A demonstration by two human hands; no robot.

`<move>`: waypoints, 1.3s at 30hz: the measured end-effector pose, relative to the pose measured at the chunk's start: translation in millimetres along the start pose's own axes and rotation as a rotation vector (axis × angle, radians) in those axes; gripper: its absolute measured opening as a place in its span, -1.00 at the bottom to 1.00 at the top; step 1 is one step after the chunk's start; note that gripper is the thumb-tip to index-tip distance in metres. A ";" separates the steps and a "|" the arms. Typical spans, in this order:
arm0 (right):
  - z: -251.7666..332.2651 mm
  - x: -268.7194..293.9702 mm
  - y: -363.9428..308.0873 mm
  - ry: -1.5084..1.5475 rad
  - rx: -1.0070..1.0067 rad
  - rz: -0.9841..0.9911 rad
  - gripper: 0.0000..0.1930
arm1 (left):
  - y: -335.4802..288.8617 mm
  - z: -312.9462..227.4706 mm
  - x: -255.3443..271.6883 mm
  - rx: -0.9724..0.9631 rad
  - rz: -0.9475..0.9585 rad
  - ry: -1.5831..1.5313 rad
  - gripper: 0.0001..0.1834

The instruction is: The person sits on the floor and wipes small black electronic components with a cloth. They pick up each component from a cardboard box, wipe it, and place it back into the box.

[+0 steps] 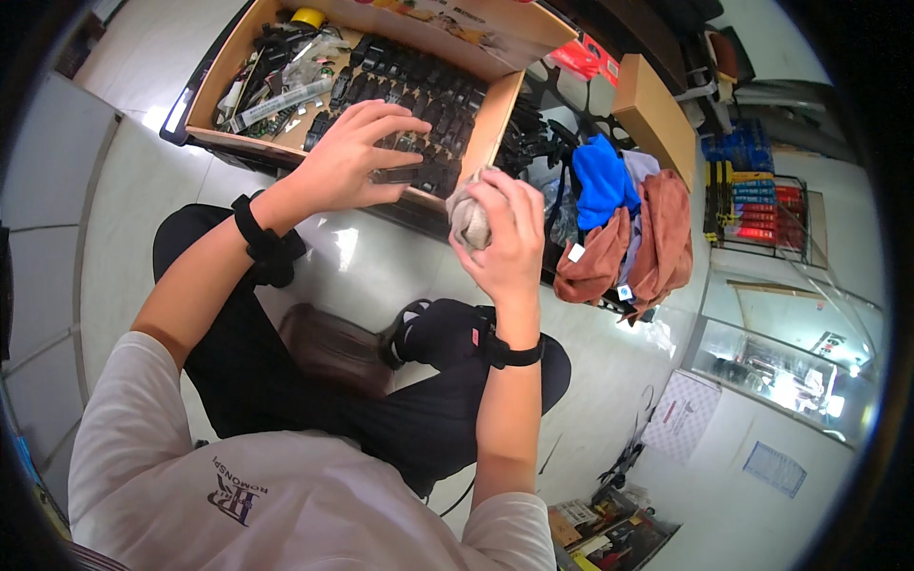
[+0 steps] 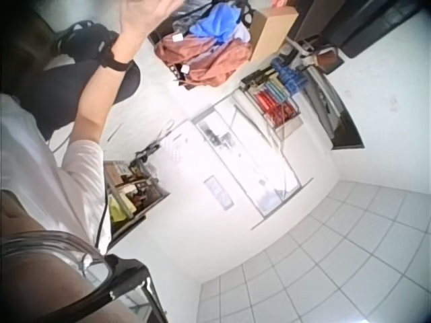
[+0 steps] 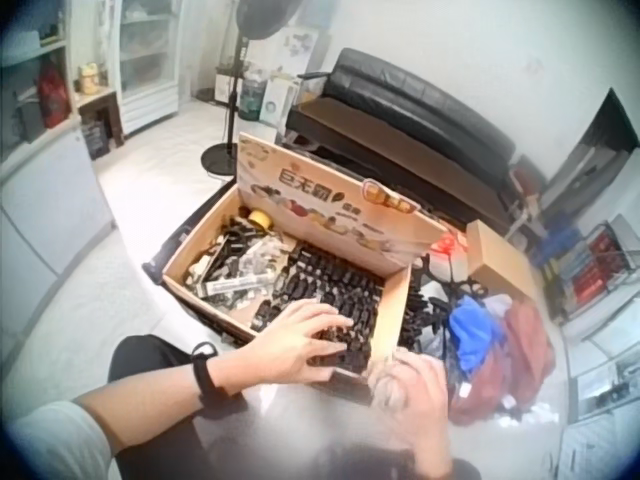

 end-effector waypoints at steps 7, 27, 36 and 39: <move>58.0 -27.8 -9.9 0.082 0.090 0.008 -0.33 | -9.8 -24.5 -25.2 -0.188 0.114 -0.068 -0.67; -30.4 -19.3 -6.0 0.056 -0.188 0.058 -0.33 | 1.2 -3.9 17.7 -0.078 -0.053 0.076 -0.50; 16.4 -50.4 -13.7 0.310 -0.230 0.289 -0.08 | -0.9 5.9 29.7 -0.027 -0.142 0.040 -0.44; 16.7 -47.7 -5.4 0.327 -0.187 0.255 -0.06 | -1.9 9.5 34.0 -0.026 -0.125 0.020 -0.44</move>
Point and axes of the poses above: each hand's wrist, its own y-axis towards the middle knuckle, its own x-axis out of the back of the hand, z = x × y, the point moved 9 cm from there along y, towards the middle knuckle, and after that the axes turned 15 degrees about -z, right-handed, at the moved point
